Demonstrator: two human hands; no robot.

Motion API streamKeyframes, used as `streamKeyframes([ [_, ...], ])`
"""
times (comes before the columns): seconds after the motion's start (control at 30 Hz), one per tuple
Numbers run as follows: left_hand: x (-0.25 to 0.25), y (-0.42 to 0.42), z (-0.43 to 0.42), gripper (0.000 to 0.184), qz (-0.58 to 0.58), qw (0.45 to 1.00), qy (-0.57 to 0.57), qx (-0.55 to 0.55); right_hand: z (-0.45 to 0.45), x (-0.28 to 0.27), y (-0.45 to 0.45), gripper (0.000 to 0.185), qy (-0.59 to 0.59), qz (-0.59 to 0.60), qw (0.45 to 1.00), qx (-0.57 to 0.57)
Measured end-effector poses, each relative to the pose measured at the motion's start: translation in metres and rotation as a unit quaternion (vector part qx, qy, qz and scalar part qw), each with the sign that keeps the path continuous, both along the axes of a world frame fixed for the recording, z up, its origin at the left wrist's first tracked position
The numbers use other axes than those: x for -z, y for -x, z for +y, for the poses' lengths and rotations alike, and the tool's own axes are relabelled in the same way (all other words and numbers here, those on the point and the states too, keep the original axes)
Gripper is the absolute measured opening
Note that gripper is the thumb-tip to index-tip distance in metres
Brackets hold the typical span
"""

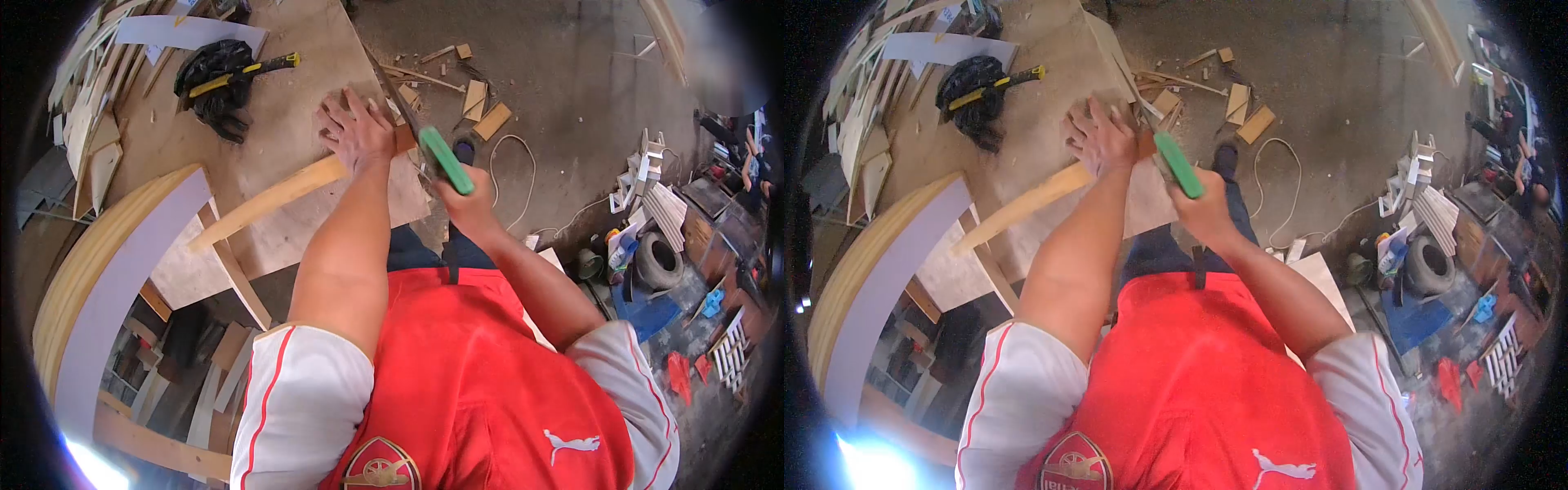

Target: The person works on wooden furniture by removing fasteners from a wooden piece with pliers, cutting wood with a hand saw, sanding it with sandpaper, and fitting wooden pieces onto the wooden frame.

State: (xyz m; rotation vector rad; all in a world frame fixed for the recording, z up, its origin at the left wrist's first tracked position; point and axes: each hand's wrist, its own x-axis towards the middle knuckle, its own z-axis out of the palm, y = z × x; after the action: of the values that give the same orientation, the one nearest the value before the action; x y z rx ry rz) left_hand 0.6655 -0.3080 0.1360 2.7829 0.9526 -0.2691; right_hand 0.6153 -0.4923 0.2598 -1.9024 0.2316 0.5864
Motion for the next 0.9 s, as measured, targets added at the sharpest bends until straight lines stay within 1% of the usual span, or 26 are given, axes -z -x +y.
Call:
streamKeyframes([
  [0.07,0.000,-0.006,0.001,0.062,-0.008,1.000,0.006,-0.001,0.006,0.004,-0.008,0.016,0.005,0.020,1.000,-0.023],
  [0.1,-0.001,-0.006,0.001,0.062,-0.006,1.000,0.004,0.000,-0.007,-0.010,0.007,0.014,0.003,-0.018,0.999,-0.034],
  [0.17,0.001,-0.008,0.000,0.062,-0.005,1.000,-0.001,-0.002,-0.019,-0.048,0.033,0.014,-0.032,0.031,0.999,0.003],
  [0.23,0.002,-0.008,-0.002,0.059,-0.009,1.000,-0.025,0.002,-0.017,-0.045,0.040,0.013,-0.025,0.048,0.998,0.008],
  [0.3,0.001,-0.003,0.000,0.058,-0.006,0.999,-0.035,0.007,0.009,-0.023,0.032,0.012,-0.011,0.027,0.999,-0.029],
  [0.33,-0.001,-0.005,0.001,0.058,-0.007,0.999,-0.031,0.007,0.016,-0.015,0.027,0.012,-0.004,0.012,0.999,-0.049],
  [0.37,-0.002,-0.006,0.000,0.057,-0.008,1.000,-0.025,0.007,0.007,-0.010,0.031,0.013,0.008,-0.033,0.999,-0.038],
  [0.4,-0.003,-0.005,-0.001,0.058,-0.009,1.000,-0.017,0.004,-0.010,-0.005,0.031,0.013,-0.005,0.068,0.997,0.026],
  [0.43,-0.005,-0.003,-0.001,0.059,-0.008,1.000,-0.011,0.005,-0.025,-0.018,0.037,0.013,-0.015,0.073,0.997,0.003],
  [0.47,-0.006,-0.007,0.000,0.059,-0.013,1.000,-0.005,0.005,-0.033,-0.034,0.042,0.012,-0.026,0.072,0.997,-0.021],
  [0.53,-0.001,-0.013,0.000,0.059,-0.029,0.999,-0.015,0.005,-0.026,-0.052,0.055,0.013,-0.043,0.003,0.999,-0.012],
  [0.57,0.001,-0.007,-0.001,0.059,-0.027,0.999,-0.020,0.005,-0.026,-0.044,0.051,0.011,-0.034,-0.005,0.999,-0.042],
  [0.67,0.002,-0.006,-0.001,0.059,-0.020,1.000,-0.019,0.004,-0.003,-0.022,0.056,0.011,-0.008,0.002,0.997,-0.078],
  [0.7,0.002,-0.006,-0.002,0.057,-0.022,0.999,-0.028,0.005,-0.005,-0.024,0.058,0.011,-0.026,-0.007,0.999,-0.046],
  [0.8,0.000,-0.008,-0.001,0.054,-0.033,0.998,-0.056,0.017,-0.039,-0.062,0.057,0.009,-0.010,0.035,0.998,-0.057],
  [0.83,0.004,-0.009,-0.001,0.054,-0.039,0.997,-0.063,0.015,-0.043,-0.069,0.071,0.009,-0.030,-0.021,0.999,-0.036],
  [0.9,0.005,-0.005,-0.003,0.055,-0.028,0.998,-0.052,0.012,-0.043,-0.056,0.063,0.009,-0.008,-0.018,0.998,-0.063],
])
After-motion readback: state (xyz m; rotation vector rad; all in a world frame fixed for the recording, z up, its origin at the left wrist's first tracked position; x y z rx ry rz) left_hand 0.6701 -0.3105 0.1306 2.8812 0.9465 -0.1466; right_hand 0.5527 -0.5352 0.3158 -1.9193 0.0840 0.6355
